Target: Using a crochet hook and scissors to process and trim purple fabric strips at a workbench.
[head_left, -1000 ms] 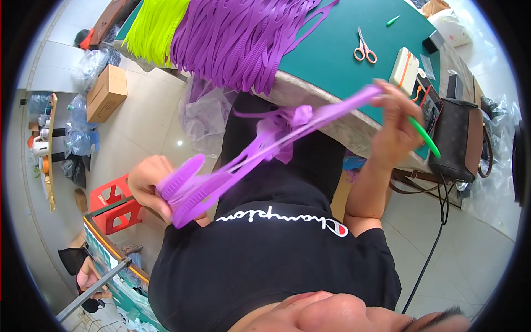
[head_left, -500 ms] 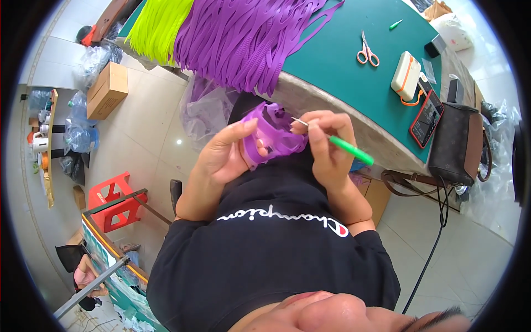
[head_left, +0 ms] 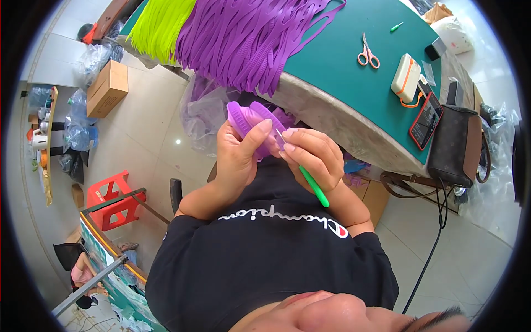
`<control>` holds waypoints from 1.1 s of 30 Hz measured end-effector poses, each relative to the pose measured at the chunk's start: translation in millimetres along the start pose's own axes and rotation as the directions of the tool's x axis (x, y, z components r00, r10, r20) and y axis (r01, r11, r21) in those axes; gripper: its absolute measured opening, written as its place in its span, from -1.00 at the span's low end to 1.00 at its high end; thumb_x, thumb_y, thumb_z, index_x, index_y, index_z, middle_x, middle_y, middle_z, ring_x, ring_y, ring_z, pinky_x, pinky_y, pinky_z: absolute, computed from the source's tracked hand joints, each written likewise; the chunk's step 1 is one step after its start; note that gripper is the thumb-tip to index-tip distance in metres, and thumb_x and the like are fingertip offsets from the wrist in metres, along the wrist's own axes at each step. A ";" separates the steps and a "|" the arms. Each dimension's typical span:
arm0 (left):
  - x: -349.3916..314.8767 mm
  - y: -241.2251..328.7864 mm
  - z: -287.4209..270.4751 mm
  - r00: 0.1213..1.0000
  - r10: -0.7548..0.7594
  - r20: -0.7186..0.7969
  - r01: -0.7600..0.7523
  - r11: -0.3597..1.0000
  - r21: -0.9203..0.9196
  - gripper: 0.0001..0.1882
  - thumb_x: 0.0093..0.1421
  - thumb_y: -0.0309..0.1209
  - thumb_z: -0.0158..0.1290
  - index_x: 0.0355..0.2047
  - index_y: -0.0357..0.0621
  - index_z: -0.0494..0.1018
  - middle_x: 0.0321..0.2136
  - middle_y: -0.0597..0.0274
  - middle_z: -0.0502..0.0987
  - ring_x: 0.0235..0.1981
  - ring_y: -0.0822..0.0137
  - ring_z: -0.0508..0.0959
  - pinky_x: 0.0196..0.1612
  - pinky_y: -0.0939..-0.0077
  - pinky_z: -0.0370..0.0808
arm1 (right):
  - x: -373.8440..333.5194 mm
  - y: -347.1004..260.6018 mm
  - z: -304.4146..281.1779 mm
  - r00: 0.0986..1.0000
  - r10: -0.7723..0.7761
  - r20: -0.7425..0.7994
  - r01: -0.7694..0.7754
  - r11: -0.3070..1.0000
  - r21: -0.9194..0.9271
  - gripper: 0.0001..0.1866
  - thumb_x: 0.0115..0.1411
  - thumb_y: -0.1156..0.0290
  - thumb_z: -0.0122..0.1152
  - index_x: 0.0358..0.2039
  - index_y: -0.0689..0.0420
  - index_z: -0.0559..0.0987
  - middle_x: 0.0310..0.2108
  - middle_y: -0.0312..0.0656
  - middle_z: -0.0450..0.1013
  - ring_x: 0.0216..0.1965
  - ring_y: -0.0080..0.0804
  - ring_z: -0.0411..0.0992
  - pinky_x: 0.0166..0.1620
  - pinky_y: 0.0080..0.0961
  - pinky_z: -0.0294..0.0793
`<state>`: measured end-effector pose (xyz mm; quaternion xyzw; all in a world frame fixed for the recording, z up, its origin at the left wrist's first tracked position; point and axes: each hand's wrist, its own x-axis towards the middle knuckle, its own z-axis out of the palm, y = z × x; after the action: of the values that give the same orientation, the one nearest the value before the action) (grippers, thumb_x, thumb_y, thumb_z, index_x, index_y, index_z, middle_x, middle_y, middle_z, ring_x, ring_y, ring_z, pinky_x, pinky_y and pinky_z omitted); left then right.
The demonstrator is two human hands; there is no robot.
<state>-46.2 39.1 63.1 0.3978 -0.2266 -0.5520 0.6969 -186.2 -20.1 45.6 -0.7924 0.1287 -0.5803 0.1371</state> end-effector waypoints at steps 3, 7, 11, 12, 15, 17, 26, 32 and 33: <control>0.6 -2.9 1.9 0.998 0.059 -0.013 -0.059 0.998 0.016 -0.92 0.18 -0.51 0.09 -0.37 -0.23 0.41 -0.55 0.20 0.52 -0.56 0.43 0.54 -0.48 0.58 0.53 | -0.5 1.6 -0.3 1.000 -0.003 -0.001 0.003 1.000 0.009 -0.70 -0.08 0.61 0.36 -0.30 0.23 0.48 -0.32 -0.06 0.51 -0.32 -0.19 0.53 -0.28 -0.40 0.59; 1.4 -3.5 1.9 0.997 0.073 -0.019 -0.073 0.997 0.031 -0.91 0.18 -0.51 0.09 -0.36 -0.24 0.41 -0.54 0.20 0.53 -0.55 0.44 0.55 -0.46 0.58 0.53 | -1.0 3.6 -0.4 1.000 -0.011 0.017 0.011 1.000 0.011 -0.68 -0.10 0.62 0.37 -0.29 0.23 0.49 -0.32 -0.06 0.51 -0.32 -0.19 0.53 -0.28 -0.40 0.59; 0.9 -4.8 2.1 0.995 0.091 -0.032 -0.090 0.995 0.046 -0.91 0.18 -0.51 0.10 -0.36 -0.25 0.42 -0.55 0.20 0.53 -0.55 0.44 0.55 -0.45 0.58 0.54 | -0.8 6.4 2.2 0.997 -0.069 -0.029 0.067 0.996 -0.056 -0.72 -0.11 0.52 0.39 -0.35 0.21 0.51 -0.39 -0.11 0.50 -0.40 -0.25 0.53 -0.39 -0.46 0.57; 0.1 -4.3 2.7 0.995 0.095 -0.043 -0.092 0.994 0.065 -0.92 0.18 -0.52 0.09 -0.36 -0.25 0.42 -0.54 0.20 0.53 -0.56 0.44 0.55 -0.44 0.57 0.54 | -0.8 6.1 2.4 0.997 -0.074 -0.029 0.071 0.995 -0.074 -0.72 -0.11 0.51 0.39 -0.35 0.20 0.52 -0.38 -0.12 0.50 -0.40 -0.26 0.52 -0.40 -0.46 0.55; -1.9 -2.6 3.4 0.988 0.148 -0.038 -0.139 0.974 0.181 -0.94 0.17 -0.54 0.09 -0.38 -0.26 0.42 -0.54 0.20 0.54 -0.57 0.45 0.54 -0.44 0.58 0.54 | 2.9 -0.8 -2.4 0.999 0.010 0.052 -0.003 0.992 -0.127 -0.73 -0.13 0.53 0.37 -0.37 0.19 0.52 -0.39 -0.17 0.48 -0.38 -0.27 0.49 -0.38 -0.44 0.49; -3.4 -1.7 4.5 0.981 0.196 -0.017 -0.184 0.944 0.276 -0.94 0.17 -0.55 0.09 -0.38 -0.27 0.43 -0.54 0.20 0.54 -0.58 0.45 0.54 -0.43 0.58 0.54 | 9.0 -6.2 -7.0 0.990 0.077 0.116 -0.062 0.990 -0.123 -0.74 -0.16 0.59 0.35 -0.40 0.20 0.51 -0.40 -0.14 0.47 -0.40 -0.23 0.47 -0.37 -0.42 0.47; 0.5 0.3 -3.4 0.968 0.251 0.011 -0.241 0.913 0.330 -0.92 0.18 -0.55 0.07 -0.41 -0.29 0.40 -0.55 0.22 0.49 -0.57 0.45 0.52 -0.50 0.62 0.48 | 14.9 -2.8 -28.4 0.838 0.453 0.306 -0.534 0.797 0.282 -0.94 0.07 0.65 0.20 -0.41 0.27 0.51 -0.47 -0.10 0.47 -0.43 -0.34 0.46 -0.35 -0.52 0.43; 3.4 1.3 -1.7 0.993 0.088 0.073 -0.102 0.969 0.225 -0.87 0.22 -0.47 0.07 -0.34 -0.28 0.37 -0.47 0.17 0.49 -0.53 0.45 0.52 -0.49 0.61 0.49 | 12.5 4.9 -13.2 0.735 0.641 0.221 -0.669 0.633 0.390 -0.93 0.14 0.65 0.15 -0.38 0.28 0.44 -0.37 -0.09 0.49 -0.35 -0.55 0.43 -0.27 -0.67 0.40; 2.9 1.5 -0.9 0.995 0.075 0.060 -0.087 0.970 0.225 -0.86 0.21 -0.48 0.09 -0.33 -0.29 0.37 -0.46 0.18 0.49 -0.52 0.45 0.53 -0.47 0.60 0.51 | 13.9 3.2 -9.4 0.713 0.642 0.282 -0.692 0.579 0.431 -0.87 0.12 0.67 0.17 -0.38 0.25 0.39 -0.37 -0.10 0.48 -0.35 -0.57 0.41 -0.26 -0.69 0.38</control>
<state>-43.8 36.8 63.5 0.4513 -0.3221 -0.5036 0.6626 -191.3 -28.8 59.4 -0.6462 0.2527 -0.4597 0.5543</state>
